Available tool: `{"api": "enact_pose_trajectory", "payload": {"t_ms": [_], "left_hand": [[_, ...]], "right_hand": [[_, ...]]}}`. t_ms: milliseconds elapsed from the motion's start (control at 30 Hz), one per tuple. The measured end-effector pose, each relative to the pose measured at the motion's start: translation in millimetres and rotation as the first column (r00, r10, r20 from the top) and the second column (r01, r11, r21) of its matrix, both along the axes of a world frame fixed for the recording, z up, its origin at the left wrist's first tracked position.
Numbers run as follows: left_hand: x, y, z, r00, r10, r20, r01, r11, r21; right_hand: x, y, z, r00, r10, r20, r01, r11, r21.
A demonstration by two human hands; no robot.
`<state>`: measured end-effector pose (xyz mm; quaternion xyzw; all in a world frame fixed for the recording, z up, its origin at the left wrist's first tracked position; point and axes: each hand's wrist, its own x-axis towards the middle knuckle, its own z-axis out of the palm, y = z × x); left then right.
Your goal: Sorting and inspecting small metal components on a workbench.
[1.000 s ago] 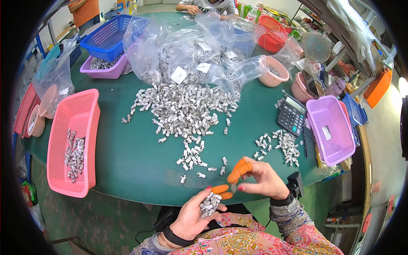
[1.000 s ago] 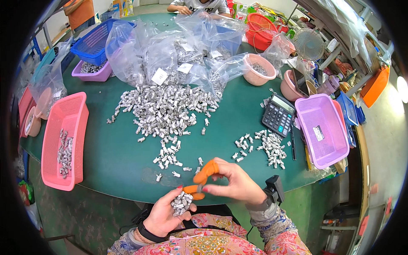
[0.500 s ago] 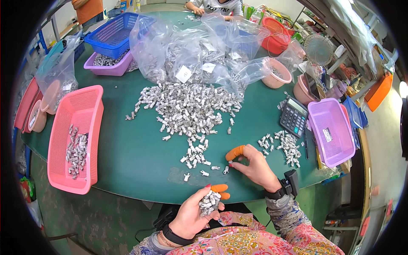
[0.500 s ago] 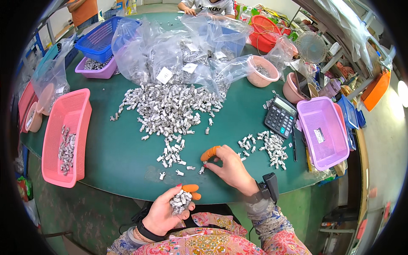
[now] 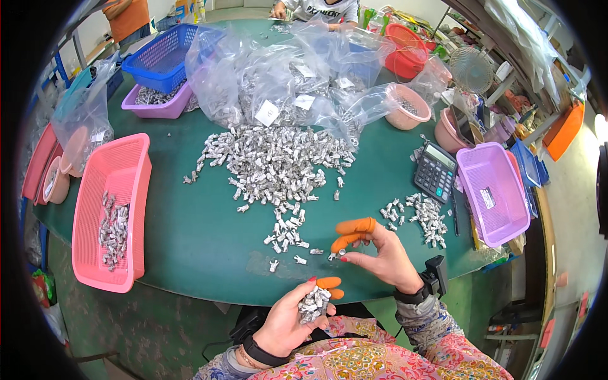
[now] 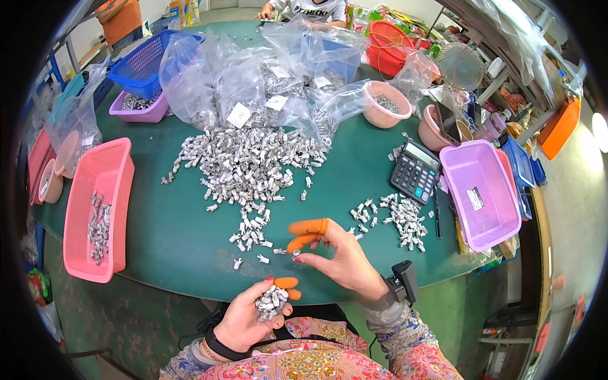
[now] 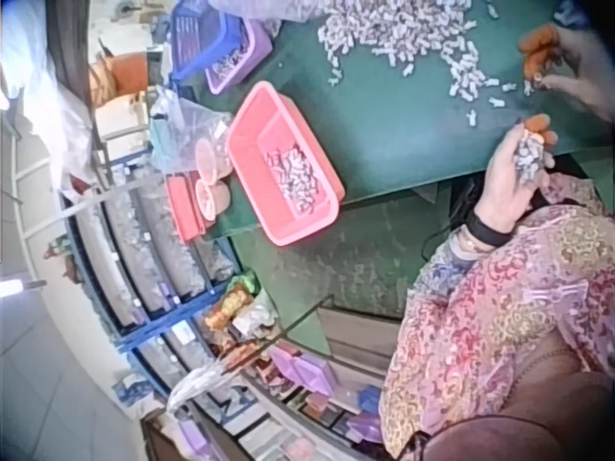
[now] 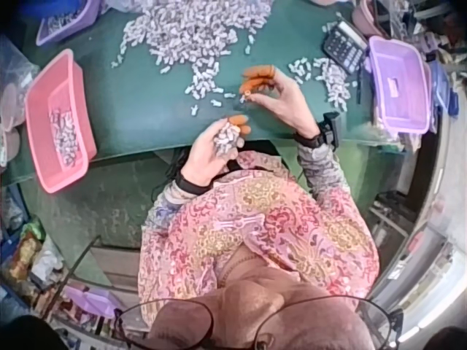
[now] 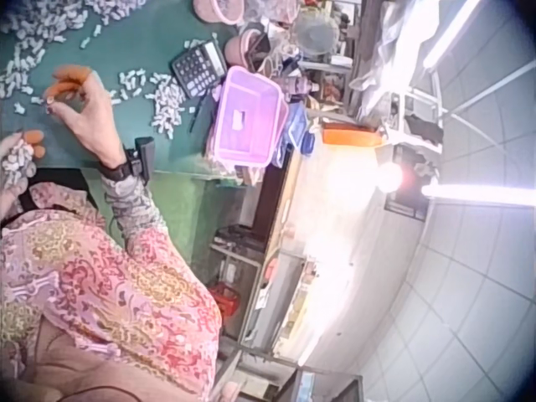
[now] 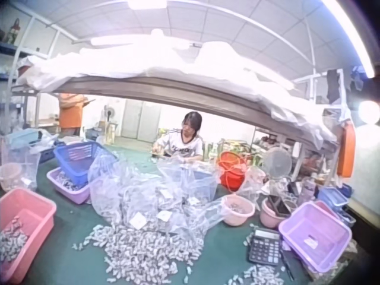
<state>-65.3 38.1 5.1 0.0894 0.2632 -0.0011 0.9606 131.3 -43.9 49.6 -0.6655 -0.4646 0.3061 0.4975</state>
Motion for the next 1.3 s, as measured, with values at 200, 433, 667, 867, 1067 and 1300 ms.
{"api": "enact_pose_trajectory", "payload": {"t_ms": [200, 433, 667, 867, 1067, 1300], "left_hand": [[0, 0, 0, 1.0, 0.006, -0.009, -0.006, 1.0, -0.005], [-3, 3, -1, 1.0, 0.003, 0.003, -0.003, 1.0, 0.028], [0, 0, -1, 1.0, -0.017, 0.012, 0.017, 1.0, 0.024], [-6, 2, -6, 1.0, -0.001, -0.02, 0.001, 1.0, 0.002], [-5, 1, -7, 0.996, 0.03, 0.082, -0.024, 0.997, -0.074], [-2, -1, -2, 1.0, 0.006, -0.007, -0.006, 1.0, 0.006]], "right_hand": [[-6, 0, 12, 0.9, 0.004, 0.436, -0.015, 1.0, 0.023], [41, -20, 10, 0.521, -0.105, 0.847, 0.165, 0.986, 0.02], [10, -8, -11, 0.675, 0.109, 0.73, -0.088, 0.994, -0.067], [-10, 0, -39, 0.666, -0.046, 0.744, 0.144, 0.987, -0.069], [-6, -4, -27, 0.816, 0.02, 0.577, 0.119, 0.972, -0.202], [-11, -11, -17, 0.97, 0.001, -0.244, -0.014, 0.999, -0.052]]}}
